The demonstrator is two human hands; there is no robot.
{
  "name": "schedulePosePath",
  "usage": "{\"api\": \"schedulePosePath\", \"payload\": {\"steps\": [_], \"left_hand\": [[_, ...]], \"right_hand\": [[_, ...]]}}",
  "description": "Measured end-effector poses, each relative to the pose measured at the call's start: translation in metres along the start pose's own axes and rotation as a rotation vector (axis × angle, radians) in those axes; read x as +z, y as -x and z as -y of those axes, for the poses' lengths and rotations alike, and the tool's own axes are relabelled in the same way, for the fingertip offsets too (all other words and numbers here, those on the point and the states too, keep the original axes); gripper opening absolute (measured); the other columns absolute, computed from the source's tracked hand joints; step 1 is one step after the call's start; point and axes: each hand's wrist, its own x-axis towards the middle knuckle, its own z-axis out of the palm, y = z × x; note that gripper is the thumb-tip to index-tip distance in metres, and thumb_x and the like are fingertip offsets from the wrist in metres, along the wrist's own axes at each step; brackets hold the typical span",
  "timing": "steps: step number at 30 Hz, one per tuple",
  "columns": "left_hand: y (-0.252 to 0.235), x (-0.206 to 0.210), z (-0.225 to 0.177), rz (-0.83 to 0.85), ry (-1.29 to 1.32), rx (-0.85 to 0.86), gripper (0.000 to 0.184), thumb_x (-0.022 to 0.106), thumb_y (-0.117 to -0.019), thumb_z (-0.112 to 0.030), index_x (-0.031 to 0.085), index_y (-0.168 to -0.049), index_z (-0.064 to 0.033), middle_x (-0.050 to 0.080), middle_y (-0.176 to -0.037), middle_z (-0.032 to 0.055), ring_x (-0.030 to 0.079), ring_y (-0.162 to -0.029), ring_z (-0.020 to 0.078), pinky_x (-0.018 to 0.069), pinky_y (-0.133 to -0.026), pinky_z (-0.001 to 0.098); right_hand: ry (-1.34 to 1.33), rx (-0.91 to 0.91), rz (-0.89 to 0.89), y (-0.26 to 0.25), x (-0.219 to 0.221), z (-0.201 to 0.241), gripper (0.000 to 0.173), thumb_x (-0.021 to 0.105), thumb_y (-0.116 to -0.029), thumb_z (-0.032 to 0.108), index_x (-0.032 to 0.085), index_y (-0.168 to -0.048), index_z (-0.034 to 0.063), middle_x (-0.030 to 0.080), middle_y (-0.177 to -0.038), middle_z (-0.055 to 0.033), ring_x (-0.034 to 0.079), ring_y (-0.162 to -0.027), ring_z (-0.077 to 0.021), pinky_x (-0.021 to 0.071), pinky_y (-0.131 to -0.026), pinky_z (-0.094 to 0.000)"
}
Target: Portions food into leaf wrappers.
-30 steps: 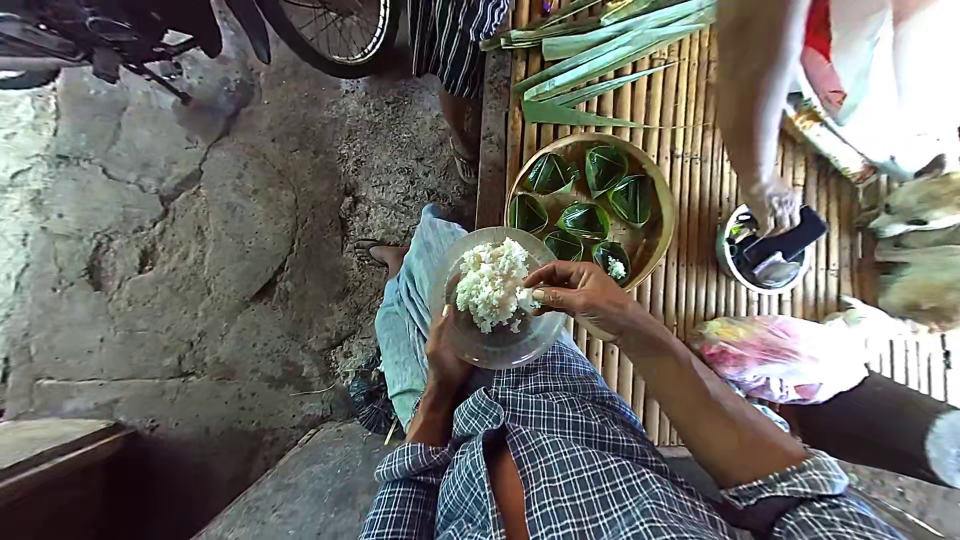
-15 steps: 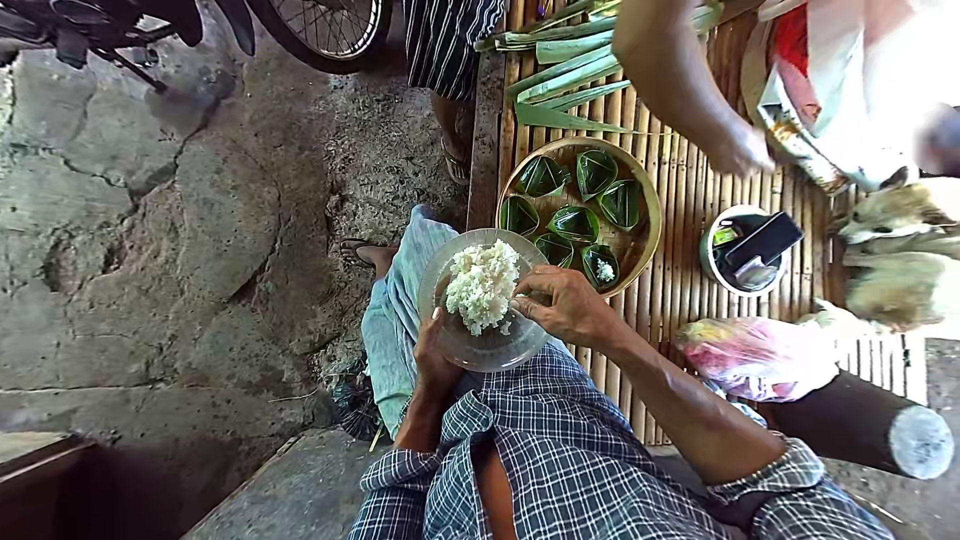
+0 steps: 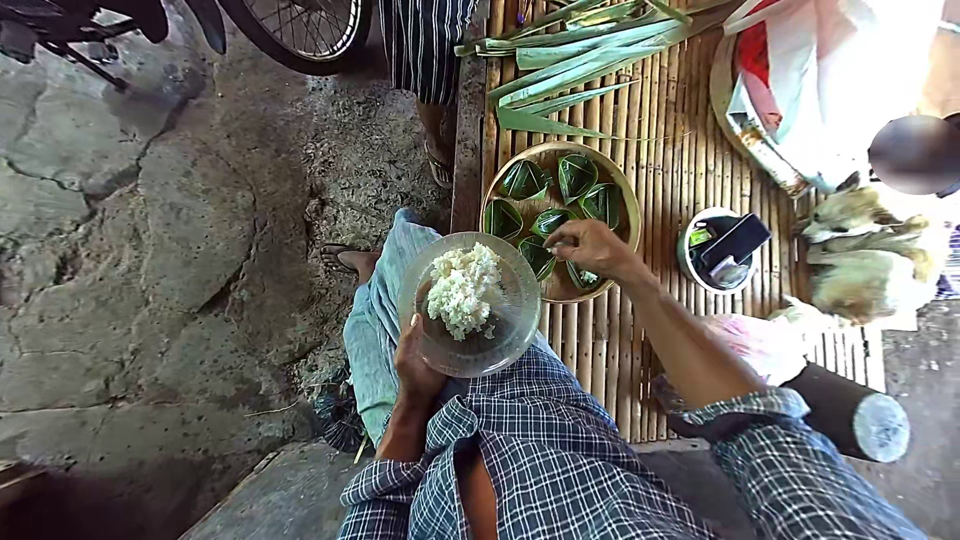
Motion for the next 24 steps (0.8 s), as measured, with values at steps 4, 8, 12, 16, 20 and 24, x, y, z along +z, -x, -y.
{"api": "schedulePosePath", "payload": {"steps": [4, 8, 12, 16, 20, 24], "left_hand": [[0.000, -0.003, -0.001, 0.040, -0.027, 0.005, 0.052, 0.030, -0.1047, -0.030, 0.046, -0.149, -0.0086, 0.061, -0.137, 0.0130, 0.060, -0.126, 0.0228, 0.0496, -0.107, 0.0479], [0.002, 0.001, -0.001, -0.041, 0.003, 0.002, 0.042, 0.035, -0.1039, -0.028, 0.055, -0.134, -0.0069, 0.068, -0.124, 0.0123, 0.065, -0.117, 0.0223, 0.0538, -0.101, 0.0483], [0.001, 0.002, -0.001, -0.042, -0.011, -0.001, 0.044, 0.033, -0.1038, -0.028, 0.055, -0.136, -0.0083, 0.067, -0.126, 0.0120, 0.065, -0.117, 0.0222, 0.0538, -0.101, 0.0478], [0.000, 0.001, -0.001, 0.001, -0.022, 0.005, 0.048, 0.033, -0.1039, -0.027, 0.051, -0.144, -0.0085, 0.064, -0.132, 0.0130, 0.063, -0.121, 0.0228, 0.0519, -0.104, 0.0478], [0.000, 0.000, -0.001, -0.013, -0.017, 0.001, 0.047, 0.034, -0.1034, -0.028, 0.052, -0.141, -0.0071, 0.065, -0.130, 0.0136, 0.064, -0.120, 0.0235, 0.0522, -0.103, 0.0488], [0.000, -0.003, 0.000, 0.005, -0.032, -0.003, 0.051, 0.033, -0.1035, -0.030, 0.048, -0.148, -0.0094, 0.062, -0.136, 0.0136, 0.061, -0.125, 0.0246, 0.0502, -0.106, 0.0501]], "right_hand": [[0.428, -0.174, 0.147, -0.024, 0.033, -0.021, 0.023, 0.063, -0.0901, -0.001, 0.076, -0.108, 0.0044, 0.071, -0.110, -0.0179, 0.068, -0.108, -0.0353, 0.0539, -0.097, -0.0549], [0.627, -0.155, 0.300, -0.027, 0.051, -0.020, 0.025, 0.067, -0.0861, -0.006, 0.073, -0.109, 0.0018, 0.067, -0.115, -0.0193, 0.062, -0.115, -0.0397, 0.0526, -0.099, -0.0557], [0.655, -0.161, 0.319, -0.022, 0.055, -0.020, 0.020, 0.059, -0.0930, -0.006, 0.073, -0.107, 0.0002, 0.067, -0.116, -0.0192, 0.063, -0.115, -0.0388, 0.0526, -0.098, -0.0532], [0.653, -0.179, 0.249, -0.017, 0.054, -0.019, 0.018, 0.060, -0.0926, -0.006, 0.072, -0.104, 0.0014, 0.066, -0.106, -0.0192, 0.065, -0.104, -0.0379, 0.0548, -0.092, -0.0520], [0.671, -0.202, 0.193, -0.017, 0.060, -0.027, 0.016, 0.060, -0.0927, -0.006, 0.071, -0.102, 0.0018, 0.067, -0.101, -0.0179, 0.065, -0.102, -0.0376, 0.0559, -0.088, -0.0512], [0.651, -0.164, 0.219, -0.017, 0.060, -0.027, 0.015, 0.059, -0.0943, -0.005, 0.070, -0.103, 0.0002, 0.067, -0.101, -0.0201, 0.066, -0.102, -0.0383, 0.0547, -0.092, -0.0520]]}}
